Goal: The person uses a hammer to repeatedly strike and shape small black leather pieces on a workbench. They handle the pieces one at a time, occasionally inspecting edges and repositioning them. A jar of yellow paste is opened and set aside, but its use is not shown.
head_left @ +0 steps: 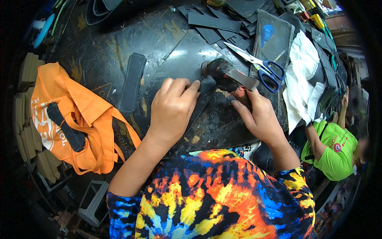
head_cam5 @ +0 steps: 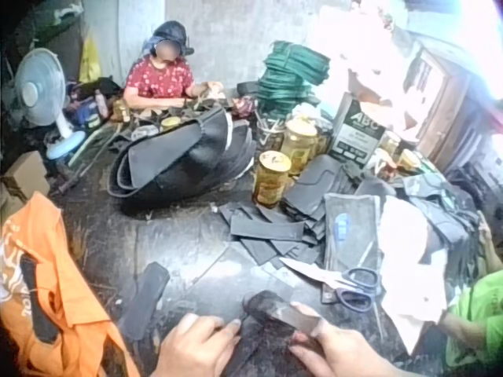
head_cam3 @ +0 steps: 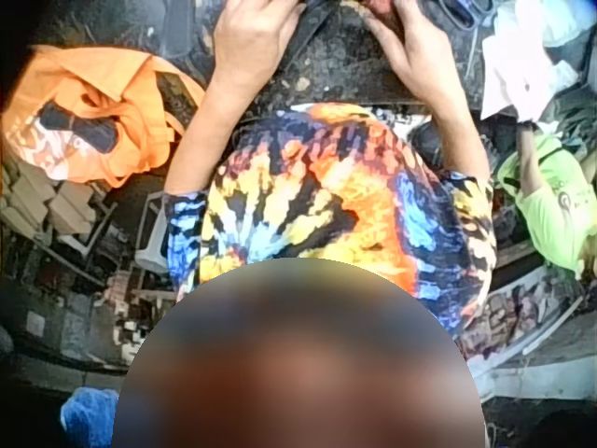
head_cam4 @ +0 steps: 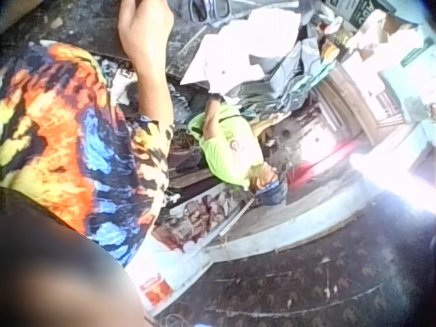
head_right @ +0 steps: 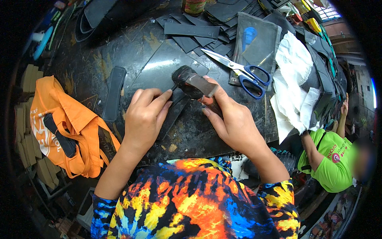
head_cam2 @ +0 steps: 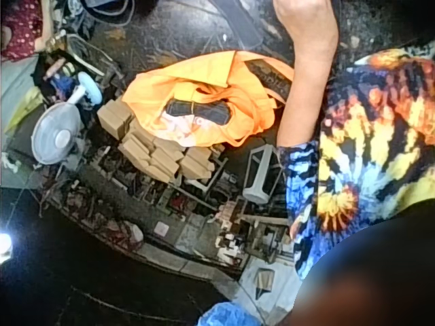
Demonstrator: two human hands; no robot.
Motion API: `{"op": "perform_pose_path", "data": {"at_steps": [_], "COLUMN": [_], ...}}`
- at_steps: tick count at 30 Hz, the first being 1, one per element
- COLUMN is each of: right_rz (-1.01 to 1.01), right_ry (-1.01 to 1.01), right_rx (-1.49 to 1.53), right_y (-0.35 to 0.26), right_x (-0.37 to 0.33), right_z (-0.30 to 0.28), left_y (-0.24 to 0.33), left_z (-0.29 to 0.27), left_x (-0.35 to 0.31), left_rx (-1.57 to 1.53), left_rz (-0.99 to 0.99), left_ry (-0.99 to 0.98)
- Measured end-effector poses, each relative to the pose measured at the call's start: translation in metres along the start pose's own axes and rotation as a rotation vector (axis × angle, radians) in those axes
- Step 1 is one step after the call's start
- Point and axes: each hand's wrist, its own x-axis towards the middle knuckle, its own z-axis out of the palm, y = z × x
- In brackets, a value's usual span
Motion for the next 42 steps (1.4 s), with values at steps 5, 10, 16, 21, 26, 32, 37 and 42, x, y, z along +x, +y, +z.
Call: {"op": "perform_pose_path", "data": {"at_steps": [5, 10, 16, 21, 26, 32, 37, 42], "right_rz": [-0.008, -0.013, -0.009, -0.017, 0.015, -0.091, -0.026, -0.01], "right_ry": [-0.008, 0.015, 0.01, 0.007, 0.01, 0.074, 0.017, 0.007], "right_rx": [0.018, -0.024, -0.055, -0.012, 0.074, -0.037, -0.072, -0.036], "right_y": [-0.001, 0.001, 0.004, 0.0, -0.003, 0.001, 0.002, 0.002], "right_x": [-0.001, -0.002, 0.001, -0.001, -0.003, -0.003, -0.002, -0.001], "right_z": [0.001, 0.006, 0.009, 0.0, -0.002, 0.005, 0.008, 0.004], "left_y": [-0.001, -0.002, -0.002, 0.001, -0.001, -0.001, -0.003, -0.001], "left_z": [0.005, 0.007, -0.004, -0.003, 0.0, 0.005, -0.003, -0.006], "left_x": [0.005, 0.008, 0.001, -0.002, 0.001, 0.006, 0.003, -0.003], "left_rx": [0.007, 0.008, -0.083, -0.034, -0.02, -0.031, -0.09, -0.037], "left_rz": [0.029, 0.032, -0.046, -0.04, -0.003, 0.005, -0.07, -0.052], "left_ry": [0.013, 0.004, 0.006, -0.009, -0.01, 0.002, -0.01, -0.017]}}
